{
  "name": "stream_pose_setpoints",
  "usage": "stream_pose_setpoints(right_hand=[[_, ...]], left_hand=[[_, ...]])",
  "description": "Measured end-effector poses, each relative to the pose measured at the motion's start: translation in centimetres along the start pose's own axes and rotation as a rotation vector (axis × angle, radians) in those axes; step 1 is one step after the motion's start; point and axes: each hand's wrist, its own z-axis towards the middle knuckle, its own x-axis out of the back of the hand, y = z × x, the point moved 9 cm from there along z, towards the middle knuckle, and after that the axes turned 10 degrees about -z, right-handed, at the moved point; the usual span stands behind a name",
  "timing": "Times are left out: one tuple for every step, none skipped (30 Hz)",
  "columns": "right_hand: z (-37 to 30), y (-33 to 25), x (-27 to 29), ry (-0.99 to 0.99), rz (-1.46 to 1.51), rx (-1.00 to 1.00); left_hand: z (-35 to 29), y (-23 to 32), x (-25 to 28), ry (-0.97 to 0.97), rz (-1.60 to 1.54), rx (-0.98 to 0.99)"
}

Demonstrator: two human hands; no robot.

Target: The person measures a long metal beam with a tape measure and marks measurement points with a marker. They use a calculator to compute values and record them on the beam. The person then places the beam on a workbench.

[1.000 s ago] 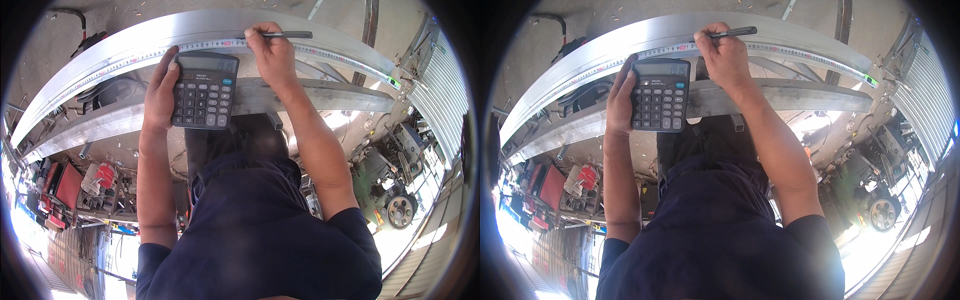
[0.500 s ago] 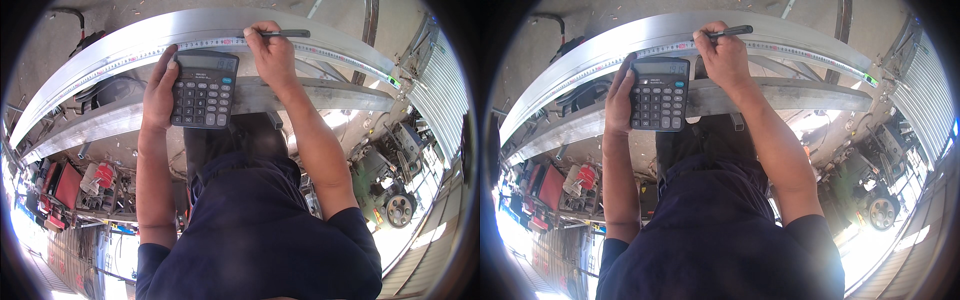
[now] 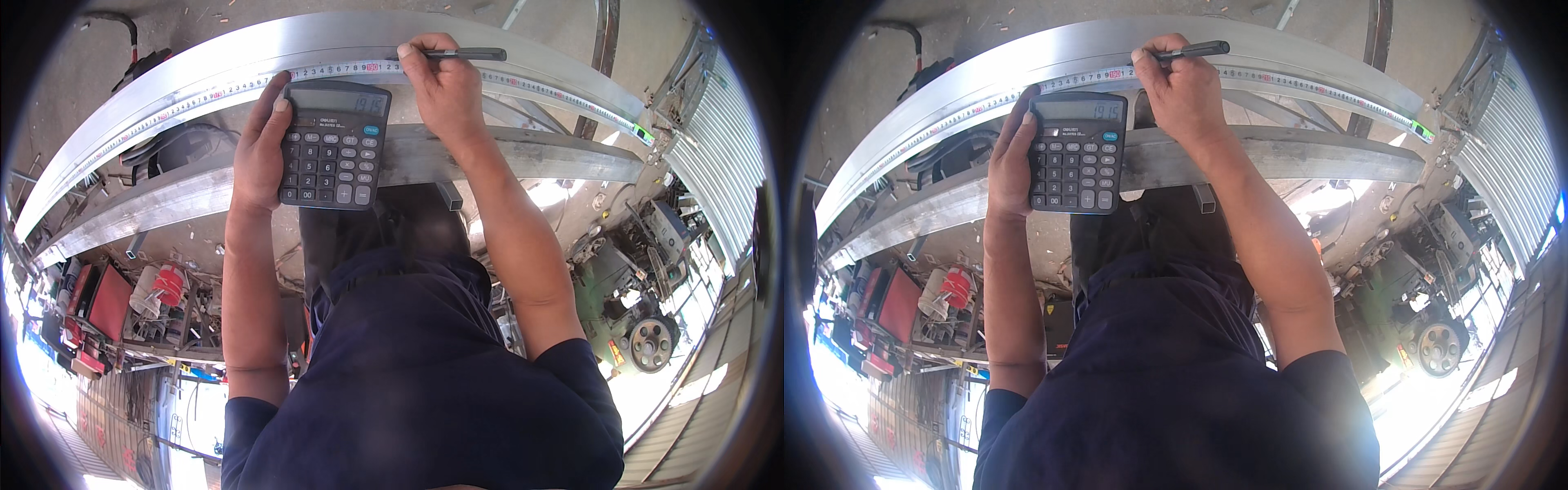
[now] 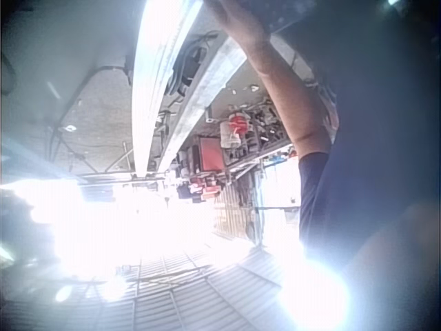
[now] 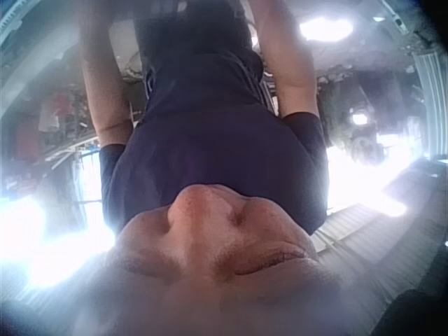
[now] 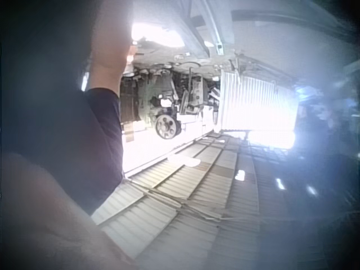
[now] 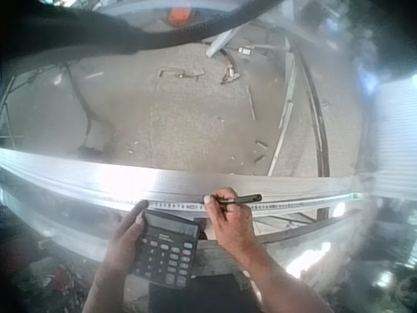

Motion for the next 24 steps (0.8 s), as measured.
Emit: stream_pose_setpoints(right_hand=[[-0.01, -0.07, 0.04, 0.001, -0.003, 0.004], [-0.03, -0.05, 0.05, -0.001, -0.005, -0.001], [-0.04, 0.00, 0.02, -0.006, -0.005, -0.010], [-0.02, -0.09, 0.05, -0.002, -0.010, -0.004], [-0.01, -0.14, 0.05, 0.001, -0.013, -0.001], [0.01, -0.17, 0.04, 0.000, -0.013, -0.002], [0.01, -0.22, 0.09, 0.004, -0.017, 0.002], [0.00, -0.25, 0.12, 0.005, -0.018, 0.003], [0.01, -0.23, 0.11, 0.004, -0.018, 0.000], [0.01, -0.24, 0.11, 0.003, -0.022, 0.000], [0.00, -0.20, 0.09, -0.001, -0.023, -0.004], [-0.01, -0.15, 0.05, -0.006, -0.021, -0.008], [-0.01, -0.20, 0.10, 0.003, -0.022, -0.001], [0.00, -0.25, 0.11, 0.012, -0.019, 0.006], [0.01, -0.23, 0.11, 0.017, -0.014, 0.005], [0.03, -0.28, 0.14, 0.020, -0.018, 0.014], [0.03, -0.27, 0.13, 0.020, -0.020, 0.015], [0.00, -0.20, 0.09, 0.016, -0.020, 0.008], [-0.02, -0.23, 0.12, 0.017, -0.023, 0.012], [-0.03, -0.20, 0.13, 0.016, -0.023, 0.009], [-0.03, -0.16, 0.12, 0.013, -0.020, 0.007], [-0.04, -0.14, 0.12, 0.016, -0.017, 0.006], [-0.03, -0.11, 0.10, 0.017, -0.009, 0.006], [-0.03, -0.06, 0.07, 0.016, 0.002, 0.006]], left_hand=[[-0.01, -0.04, -0.02, -0.001, -0.014, 0.007], [-0.01, 0.00, 0.04, 0.003, 0.009, 0.006], [-0.03, 0.01, 0.09, 0.006, 0.018, 0.010], [-0.05, -0.08, 0.14, 0.010, 0.013, 0.024], [-0.04, 0.01, 0.11, 0.009, 0.024, 0.013], [-0.03, 0.03, 0.08, 0.010, 0.023, 0.011], [-0.03, -0.02, 0.08, 0.013, 0.009, 0.017], [-0.05, 0.08, 0.05, 0.011, 0.025, 0.009], [-0.10, 0.11, 0.04, 0.012, 0.029, 0.009], [-0.12, 0.08, 0.01, 0.010, 0.017, 0.016], [-0.12, 0.13, -0.01, 0.011, 0.028, 0.012], [-0.12, 0.12, -0.04, 0.010, 0.024, 0.015], [-0.12, 0.04, -0.04, 0.010, 0.008, 0.025], [-0.13, 0.12, -0.06, 0.010, 0.023, 0.016], [-0.15, 0.12, -0.05, 0.012, 0.026, 0.015], [-0.14, 0.07, -0.07, 0.012, 0.017, 0.018], [-0.12, 0.14, -0.05, 0.013, 0.030, 0.010], [-0.08, 0.16, -0.04, 0.012, 0.031, 0.006], [-0.06, 0.10, 0.00, 0.016, 0.022, 0.012], [-0.07, 0.18, -0.01, 0.013, 0.035, 0.004], [-0.10, 0.19, 0.03, 0.015, 0.038, 0.006], [-0.12, 0.13, 0.05, 0.017, 0.028, 0.014], [-0.10, 0.21, 0.08, 0.021, 0.044, 0.007], [-0.08, 0.22, 0.11, 0.025, 0.047, 0.006]])
